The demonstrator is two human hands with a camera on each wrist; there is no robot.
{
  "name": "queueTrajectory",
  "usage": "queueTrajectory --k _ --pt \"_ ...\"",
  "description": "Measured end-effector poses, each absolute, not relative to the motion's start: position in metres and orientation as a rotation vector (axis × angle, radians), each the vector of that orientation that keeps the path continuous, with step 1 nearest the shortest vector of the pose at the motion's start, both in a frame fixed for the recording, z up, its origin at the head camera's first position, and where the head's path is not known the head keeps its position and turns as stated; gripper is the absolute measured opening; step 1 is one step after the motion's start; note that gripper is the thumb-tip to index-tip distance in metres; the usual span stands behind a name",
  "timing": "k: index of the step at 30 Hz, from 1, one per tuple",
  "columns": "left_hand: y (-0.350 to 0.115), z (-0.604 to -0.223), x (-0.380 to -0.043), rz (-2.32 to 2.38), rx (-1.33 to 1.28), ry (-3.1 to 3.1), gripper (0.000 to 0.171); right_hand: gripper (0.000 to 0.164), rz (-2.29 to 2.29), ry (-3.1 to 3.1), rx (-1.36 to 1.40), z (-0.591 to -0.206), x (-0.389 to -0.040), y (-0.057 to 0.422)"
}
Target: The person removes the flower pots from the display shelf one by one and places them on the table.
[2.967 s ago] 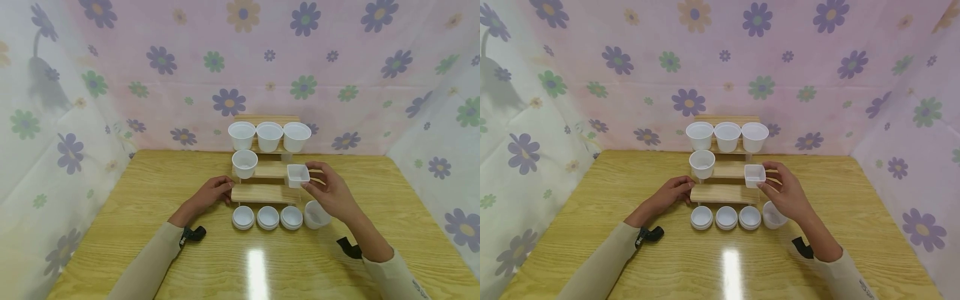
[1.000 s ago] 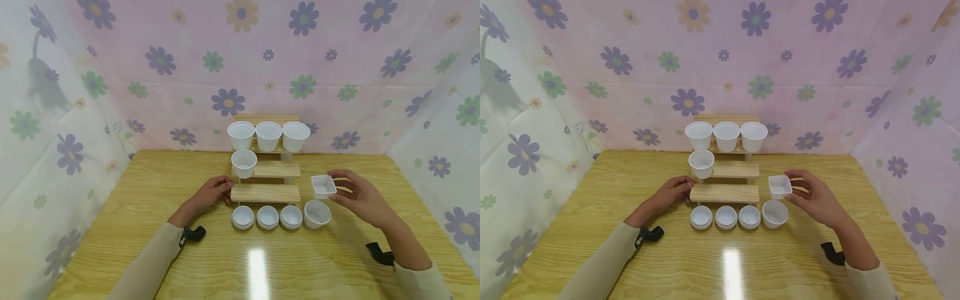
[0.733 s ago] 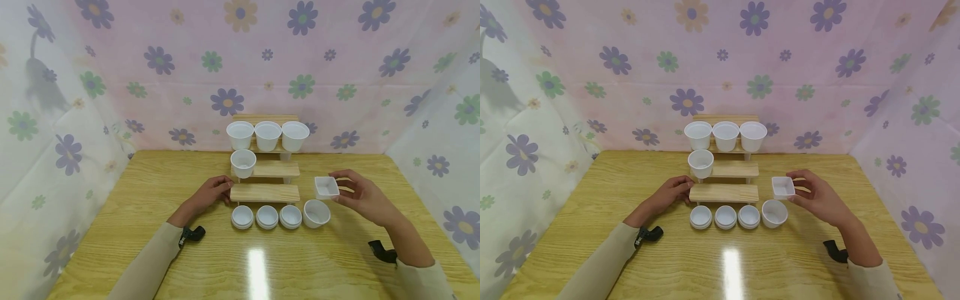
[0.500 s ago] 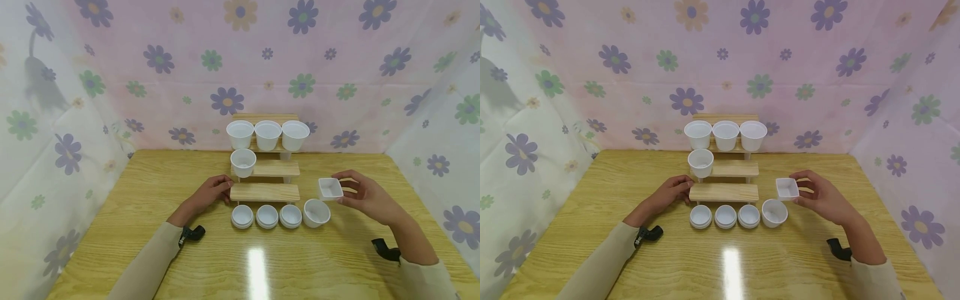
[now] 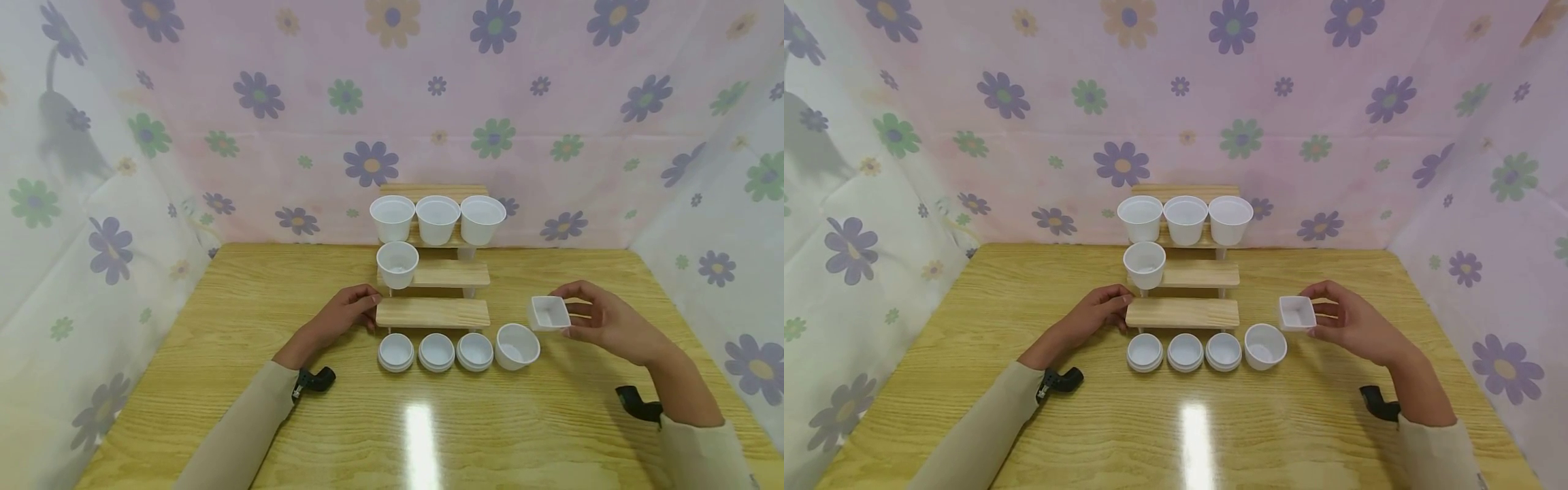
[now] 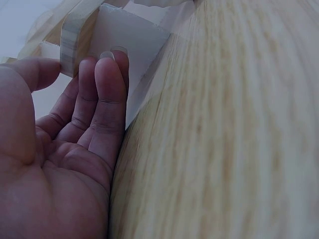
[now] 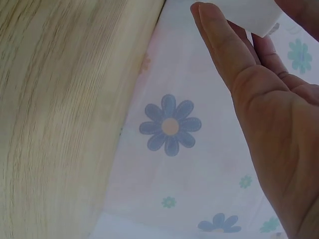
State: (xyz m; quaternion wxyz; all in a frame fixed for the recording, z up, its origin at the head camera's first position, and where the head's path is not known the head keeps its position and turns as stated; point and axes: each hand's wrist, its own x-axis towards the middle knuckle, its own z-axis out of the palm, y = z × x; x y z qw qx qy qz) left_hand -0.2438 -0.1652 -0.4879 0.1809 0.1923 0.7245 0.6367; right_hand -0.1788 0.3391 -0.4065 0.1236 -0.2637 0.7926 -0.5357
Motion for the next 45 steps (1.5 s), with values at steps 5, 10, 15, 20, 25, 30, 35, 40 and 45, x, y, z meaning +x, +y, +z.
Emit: queueTrajectory --k 5,10,15,20,25,30,35,40,45 --pt "-0.165 -0.487 -0.244 1.798 0.543 2.049 0.029 0.052 -1.545 2.294 -0.782 -0.409 -0.181 0.344" --pt "-0.165 -0.488 -0.244 1.800 0.536 2.042 0.029 0.052 -1.515 2.285 -0.771 -0.412 -0.181 0.350" --pt "-0.165 -0.488 -0.244 1.805 0.547 2.036 0.031 0.050 -1.485 2.273 -0.771 -0.415 -0.181 0.354" --pt "-0.165 -0.487 -0.242 1.808 0.550 2.033 0.030 0.049 -1.460 2.228 -0.780 -0.419 -0.182 0.357" --pt "-0.165 -0.487 -0.242 1.811 0.539 2.027 0.029 0.048 -1.458 2.119 -0.849 -0.425 -0.186 0.360" --pt "-0.165 -0.487 -0.242 1.819 0.534 2.024 0.028 0.047 -1.436 2.086 -0.905 -0.430 -0.188 0.362" --pt "-0.165 -0.488 -0.243 1.826 0.537 2.017 0.028 0.046 -1.392 2.093 -0.873 -0.432 -0.188 0.363" --pt "-0.164 -0.488 -0.242 1.825 0.520 2.019 0.027 0.048 -1.371 2.081 -0.809 -0.432 -0.186 0.360" --pt "-0.164 -0.487 -0.242 1.830 0.505 2.016 0.026 0.047 -1.351 2.075 -0.787 -0.431 -0.185 0.358"
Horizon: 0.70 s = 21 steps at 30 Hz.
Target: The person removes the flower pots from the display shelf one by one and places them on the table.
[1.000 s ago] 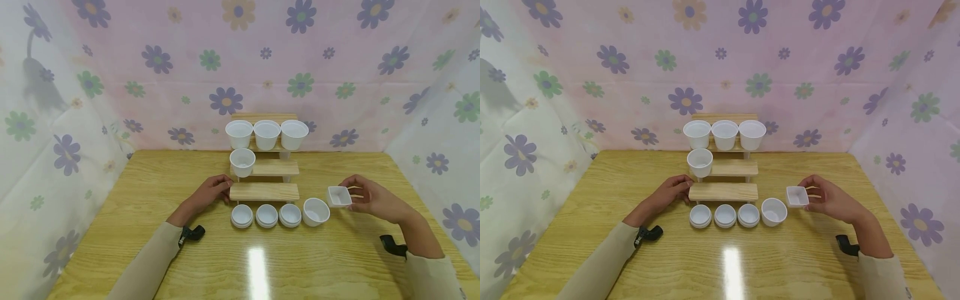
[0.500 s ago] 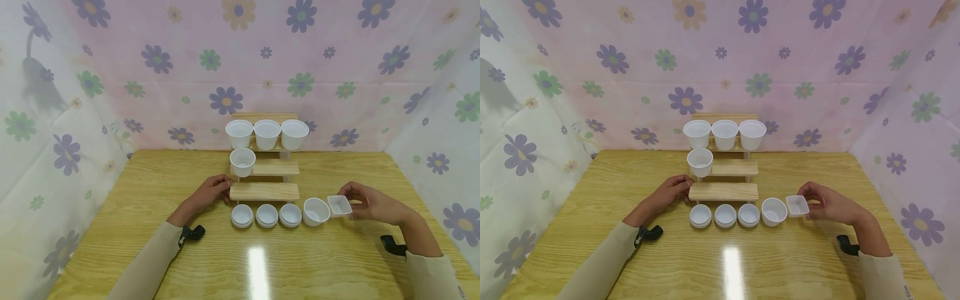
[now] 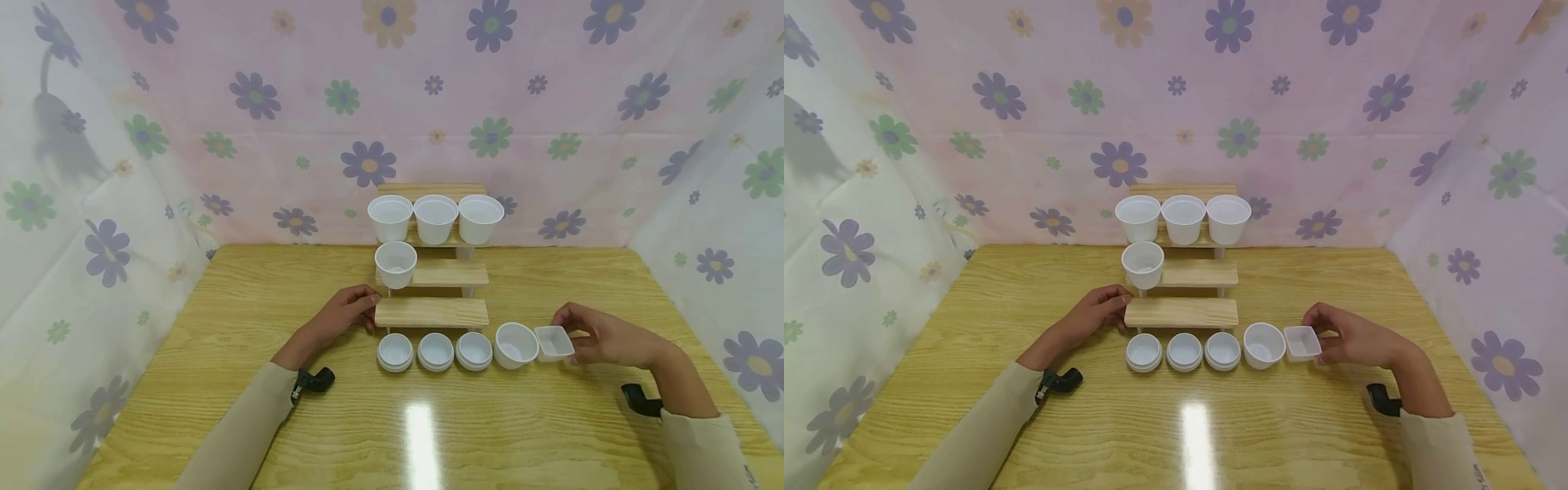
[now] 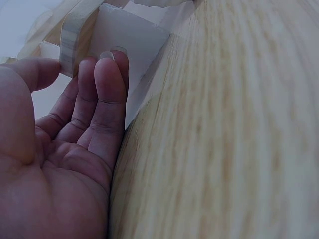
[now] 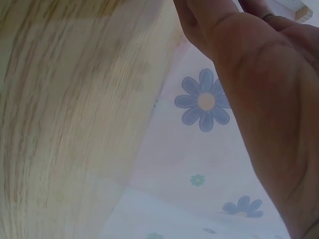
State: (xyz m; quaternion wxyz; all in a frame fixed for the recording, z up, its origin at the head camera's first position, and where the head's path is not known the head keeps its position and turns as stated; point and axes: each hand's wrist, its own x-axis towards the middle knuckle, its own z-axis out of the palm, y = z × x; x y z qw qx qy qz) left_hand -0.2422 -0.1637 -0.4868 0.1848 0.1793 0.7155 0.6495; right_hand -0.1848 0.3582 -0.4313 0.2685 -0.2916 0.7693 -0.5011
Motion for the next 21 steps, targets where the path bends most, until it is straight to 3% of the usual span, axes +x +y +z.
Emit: queueTrajectory --k 21 --pt "-0.1634 -0.4853 -0.2419 1.820 0.511 2.026 0.027 0.044 -1.286 2.064 -0.803 -0.4340 -0.1847 0.3551"
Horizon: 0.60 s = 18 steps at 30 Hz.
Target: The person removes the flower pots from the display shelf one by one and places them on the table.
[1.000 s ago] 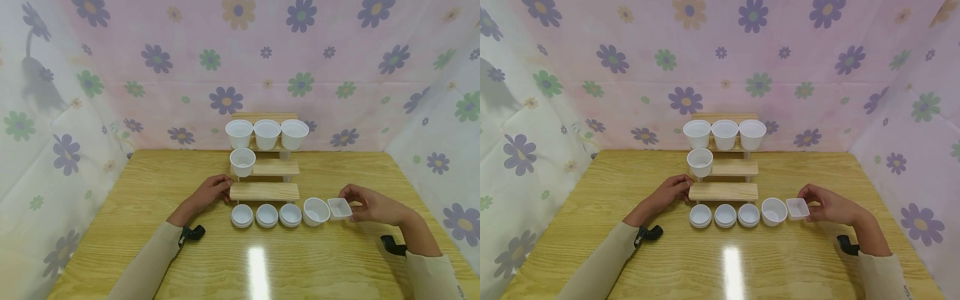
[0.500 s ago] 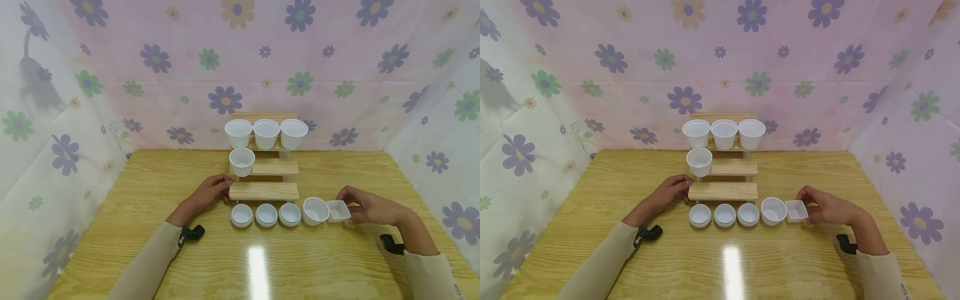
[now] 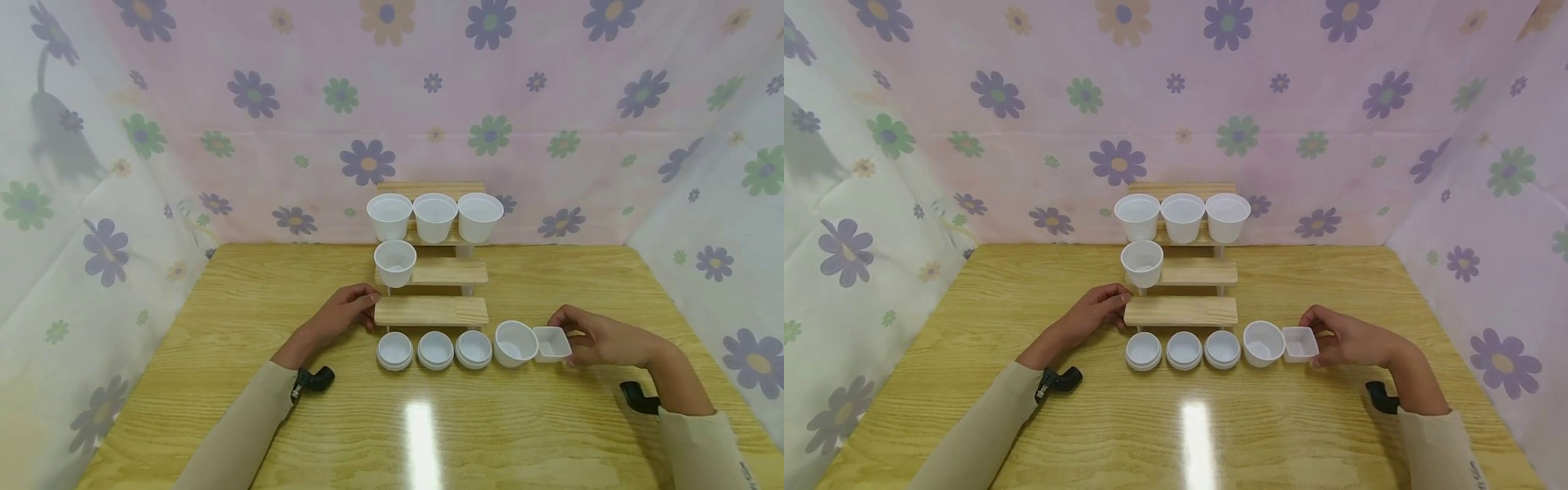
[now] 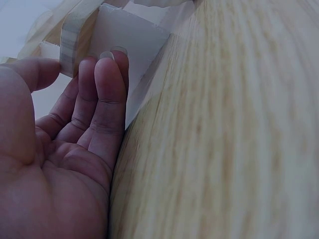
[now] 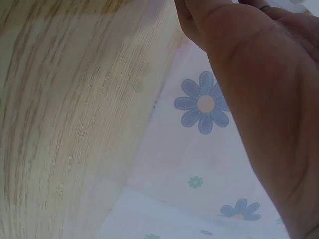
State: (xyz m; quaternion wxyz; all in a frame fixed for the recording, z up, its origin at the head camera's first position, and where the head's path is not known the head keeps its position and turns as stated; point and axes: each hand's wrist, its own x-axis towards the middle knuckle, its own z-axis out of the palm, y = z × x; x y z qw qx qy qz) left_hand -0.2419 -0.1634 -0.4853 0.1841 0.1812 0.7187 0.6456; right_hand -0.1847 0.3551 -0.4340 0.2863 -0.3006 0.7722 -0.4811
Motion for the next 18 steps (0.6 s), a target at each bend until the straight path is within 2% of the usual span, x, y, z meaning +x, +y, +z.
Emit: queueTrajectory --k 18 --pt "-0.1635 -0.4880 -0.2436 1.829 0.518 2.014 0.027 0.045 -1.266 2.072 -0.833 -0.4371 -0.1868 0.3534"
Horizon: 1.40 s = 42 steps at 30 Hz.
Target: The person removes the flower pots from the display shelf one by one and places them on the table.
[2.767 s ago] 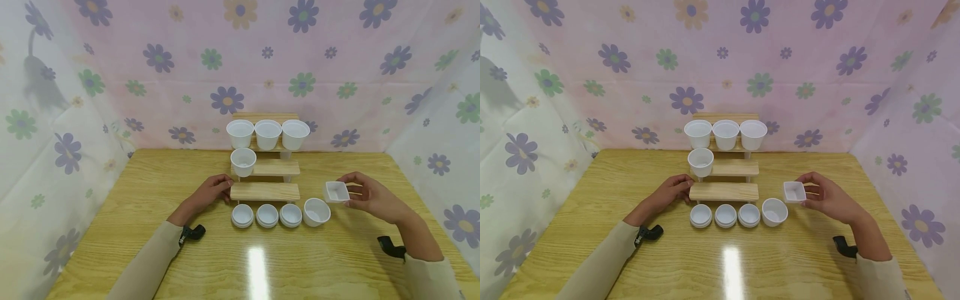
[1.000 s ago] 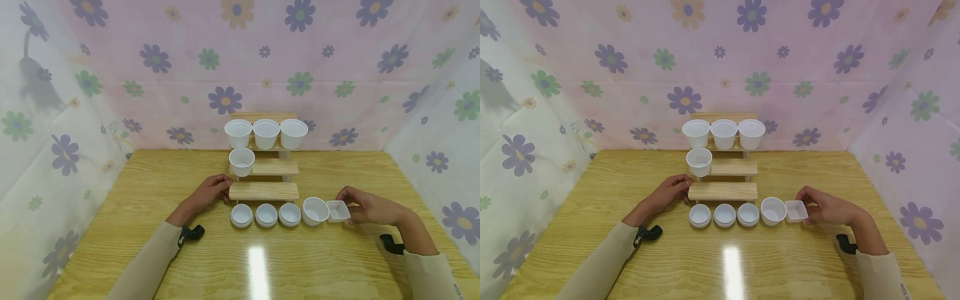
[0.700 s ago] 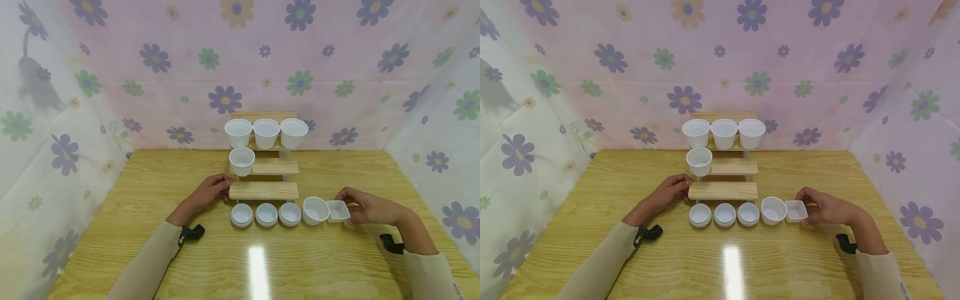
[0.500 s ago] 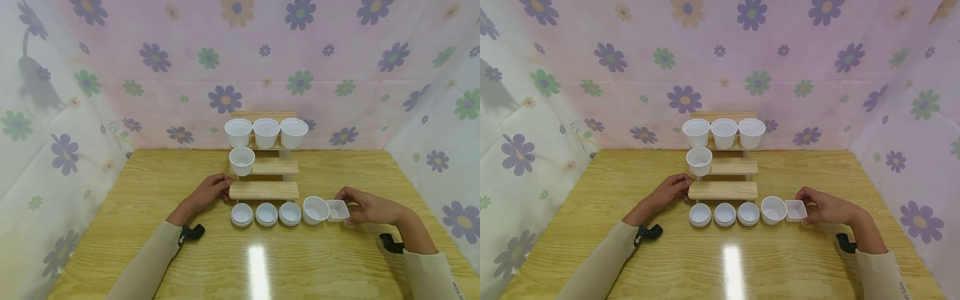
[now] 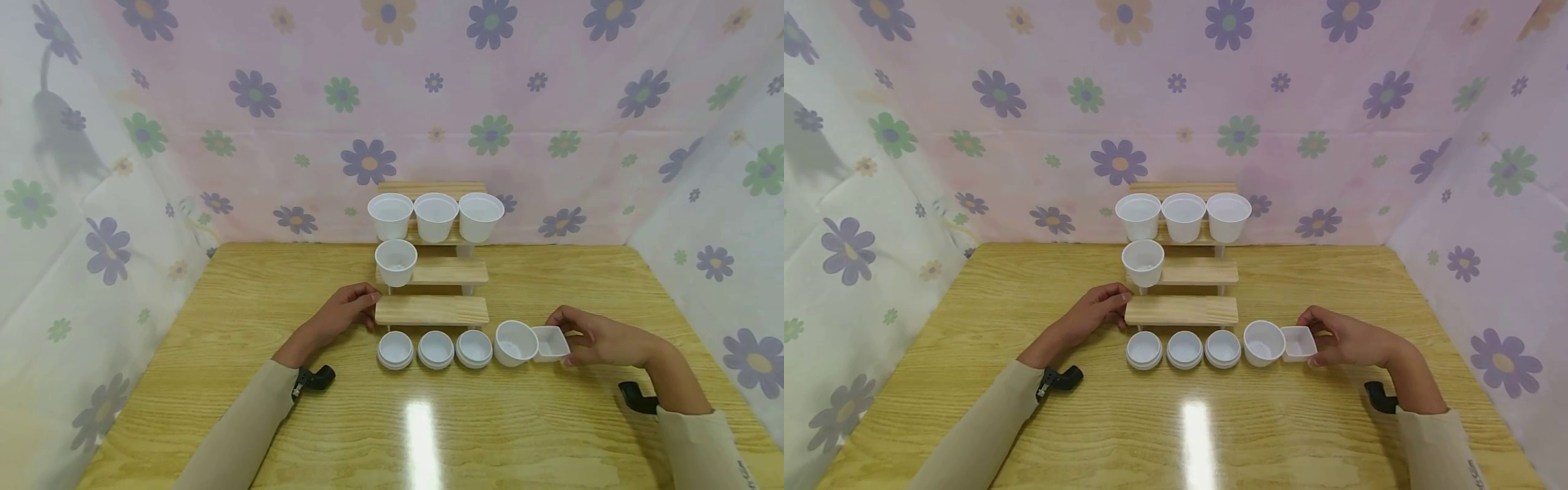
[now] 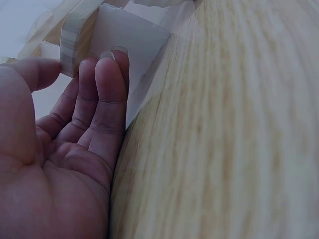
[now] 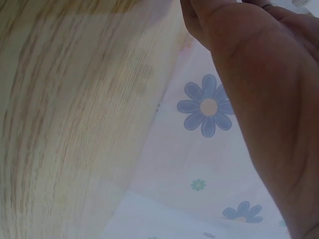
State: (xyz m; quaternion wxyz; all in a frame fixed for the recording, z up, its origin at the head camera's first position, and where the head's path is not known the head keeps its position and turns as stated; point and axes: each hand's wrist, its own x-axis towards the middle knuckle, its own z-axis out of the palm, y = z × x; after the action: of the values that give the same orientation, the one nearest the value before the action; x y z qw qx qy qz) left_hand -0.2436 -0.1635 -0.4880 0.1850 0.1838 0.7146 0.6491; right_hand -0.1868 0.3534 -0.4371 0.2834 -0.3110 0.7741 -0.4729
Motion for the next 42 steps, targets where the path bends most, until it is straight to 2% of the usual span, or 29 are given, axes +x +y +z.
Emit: queueTrajectory --k 35,42 --pt "-0.163 -0.489 -0.244 1.809 0.528 2.041 0.027 0.051 -1.257 2.116 -0.723 -0.430 -0.184 0.355" --pt "-0.164 -0.488 -0.244 1.814 0.537 2.034 0.027 0.045 -1.252 2.302 -0.746 -0.423 -0.182 0.356"
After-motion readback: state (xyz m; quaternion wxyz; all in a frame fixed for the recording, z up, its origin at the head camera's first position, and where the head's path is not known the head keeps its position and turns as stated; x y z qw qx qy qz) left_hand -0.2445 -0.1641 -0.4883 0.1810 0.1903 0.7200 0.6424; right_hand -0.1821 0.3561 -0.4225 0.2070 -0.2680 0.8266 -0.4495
